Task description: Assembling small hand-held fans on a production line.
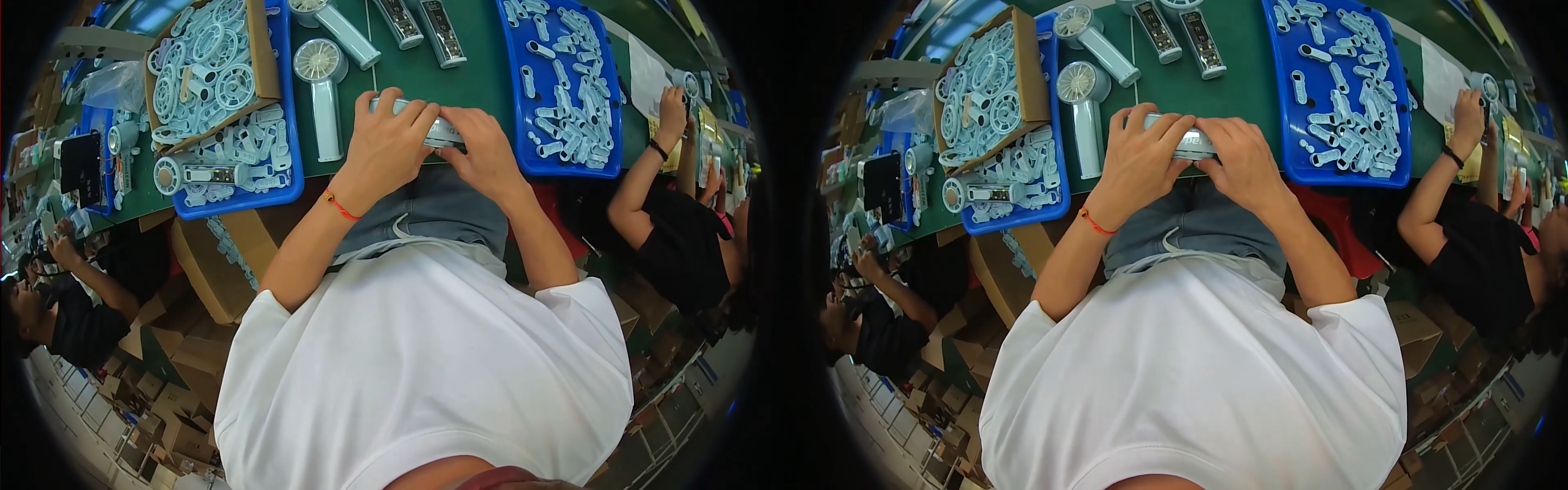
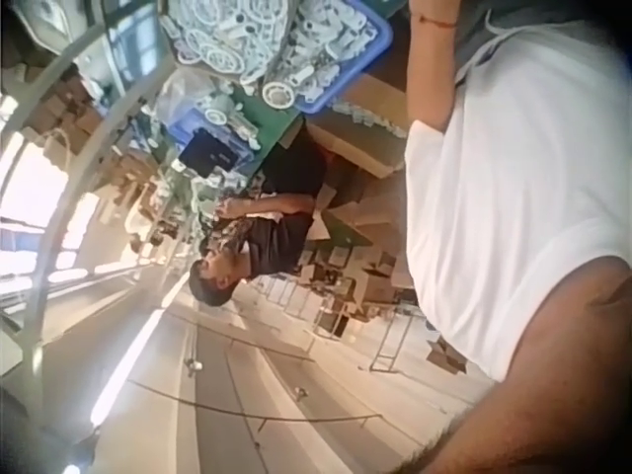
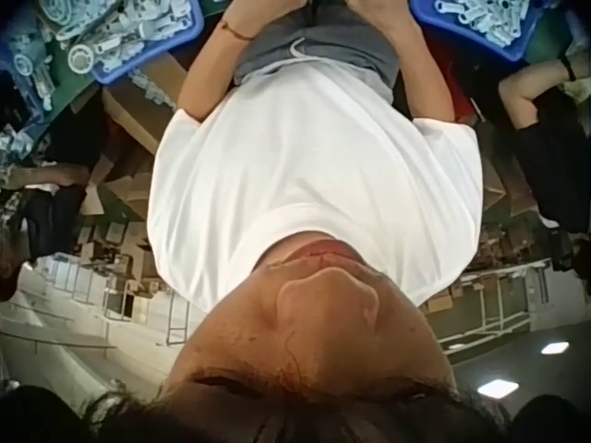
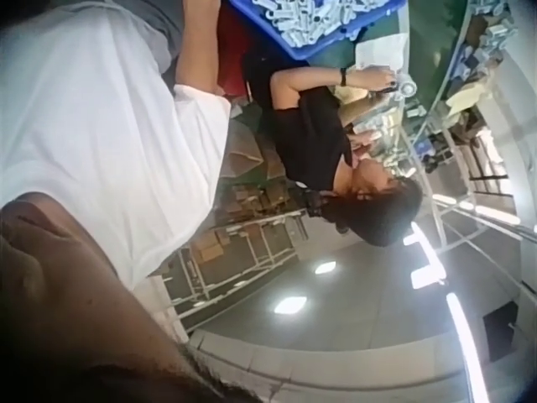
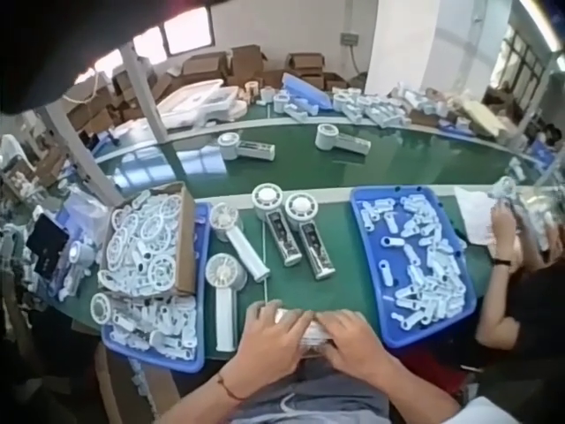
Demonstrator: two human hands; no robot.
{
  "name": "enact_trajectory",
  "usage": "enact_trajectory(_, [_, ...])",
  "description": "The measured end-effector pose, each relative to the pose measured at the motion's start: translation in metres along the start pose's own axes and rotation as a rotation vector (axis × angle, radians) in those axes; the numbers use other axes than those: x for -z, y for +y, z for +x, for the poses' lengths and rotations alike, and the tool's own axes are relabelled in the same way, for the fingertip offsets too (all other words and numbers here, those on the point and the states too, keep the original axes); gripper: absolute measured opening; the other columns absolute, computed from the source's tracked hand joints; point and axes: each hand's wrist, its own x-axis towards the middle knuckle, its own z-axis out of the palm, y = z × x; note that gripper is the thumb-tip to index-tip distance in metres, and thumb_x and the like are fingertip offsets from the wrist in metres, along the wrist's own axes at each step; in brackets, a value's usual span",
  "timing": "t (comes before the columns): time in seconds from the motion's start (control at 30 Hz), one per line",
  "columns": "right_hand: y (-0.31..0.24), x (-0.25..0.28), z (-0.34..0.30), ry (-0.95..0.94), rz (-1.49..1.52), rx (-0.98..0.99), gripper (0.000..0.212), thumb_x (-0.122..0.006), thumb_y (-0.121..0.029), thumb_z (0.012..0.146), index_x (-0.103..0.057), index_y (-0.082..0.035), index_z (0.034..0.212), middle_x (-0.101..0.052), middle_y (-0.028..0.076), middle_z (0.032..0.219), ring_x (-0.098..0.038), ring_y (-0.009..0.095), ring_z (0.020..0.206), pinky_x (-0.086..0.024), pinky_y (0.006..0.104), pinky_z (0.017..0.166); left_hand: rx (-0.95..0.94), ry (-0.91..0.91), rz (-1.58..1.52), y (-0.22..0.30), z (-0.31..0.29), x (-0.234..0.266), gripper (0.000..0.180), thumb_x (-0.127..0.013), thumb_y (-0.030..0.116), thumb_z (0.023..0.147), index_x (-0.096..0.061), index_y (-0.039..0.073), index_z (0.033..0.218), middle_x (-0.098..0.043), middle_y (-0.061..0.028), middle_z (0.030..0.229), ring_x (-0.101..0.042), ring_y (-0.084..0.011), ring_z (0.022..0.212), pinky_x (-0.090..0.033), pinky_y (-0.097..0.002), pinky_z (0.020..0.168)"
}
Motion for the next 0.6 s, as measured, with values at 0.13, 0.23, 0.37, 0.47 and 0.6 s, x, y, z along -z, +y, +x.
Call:
enact_trajectory(0.13, [-0.001, -0.001, -0.002, -0.01, 0.033, -0.019, 0.052, -0.069, -0.006, 0.066, -0.051, 0.0, 0.115, -0.056, 0.016, 0.111, -0.052, 0.032, 0.103, -0.039, 0.0385, 0.087, -0.034, 0.023, 0.008, -0.004, -0.001, -0.004, 0.051, -0.074, 0.02, 0.061, -0.056, 0.009, 0.107, -0.058, -0.0026, 0.098, -0.049, -0.0265, 0.097, -0.036, -0.047, 0.084])
enact_trajectory(0.23, [-0.003, -0.005, -0.003, 0.042, 0.009, 0.008, 0.053, -0.068, -0.004, 0.067, -0.051, 0.0, 0.116, -0.056, 0.015, 0.11, -0.052, 0.032, 0.102, -0.038, 0.0383, 0.089, -0.011, 0.002, 0.065, -0.002, 0.001, -0.004, 0.049, -0.074, 0.021, 0.061, -0.057, 0.009, 0.105, -0.058, -0.0023, 0.097, -0.049, -0.0268, 0.097, -0.037, -0.0457, 0.083])
enact_trajectory(0.37, [0.002, -0.011, -0.011, 0.151, 0.049, 0.01, 0.053, -0.068, -0.002, 0.066, -0.052, -0.001, 0.117, -0.056, 0.014, 0.111, -0.052, 0.031, 0.101, -0.038, 0.0375, 0.09, -0.026, 0.032, 0.027, -0.005, -0.001, -0.006, 0.047, -0.073, 0.022, 0.061, -0.058, 0.009, 0.104, -0.057, -0.0021, 0.096, -0.049, -0.0268, 0.096, -0.038, -0.0448, 0.082])
enact_trajectory(0.47, [0.008, -0.014, -0.013, 0.158, 0.061, 0.057, 0.052, -0.068, -0.002, 0.065, -0.053, -0.001, 0.116, -0.055, 0.013, 0.113, -0.051, 0.031, 0.103, -0.038, 0.037, 0.09, -0.062, 0.053, 0.051, -0.006, -0.002, -0.009, 0.046, -0.073, 0.023, 0.061, -0.059, 0.009, 0.103, -0.057, -0.0019, 0.097, -0.049, -0.0265, 0.094, -0.038, -0.0438, 0.081])
enact_trajectory(0.6, [0.01, -0.018, -0.015, 0.193, 0.085, 0.072, 0.052, -0.069, -0.001, 0.064, -0.054, -0.002, 0.114, -0.054, 0.012, 0.115, -0.051, 0.03, 0.104, -0.039, 0.0367, 0.089, -0.088, 0.073, 0.067, -0.008, -0.003, -0.01, 0.046, -0.073, 0.024, 0.061, -0.059, 0.009, 0.103, -0.057, -0.0019, 0.097, -0.05, -0.0265, 0.092, -0.038, -0.0432, 0.078])
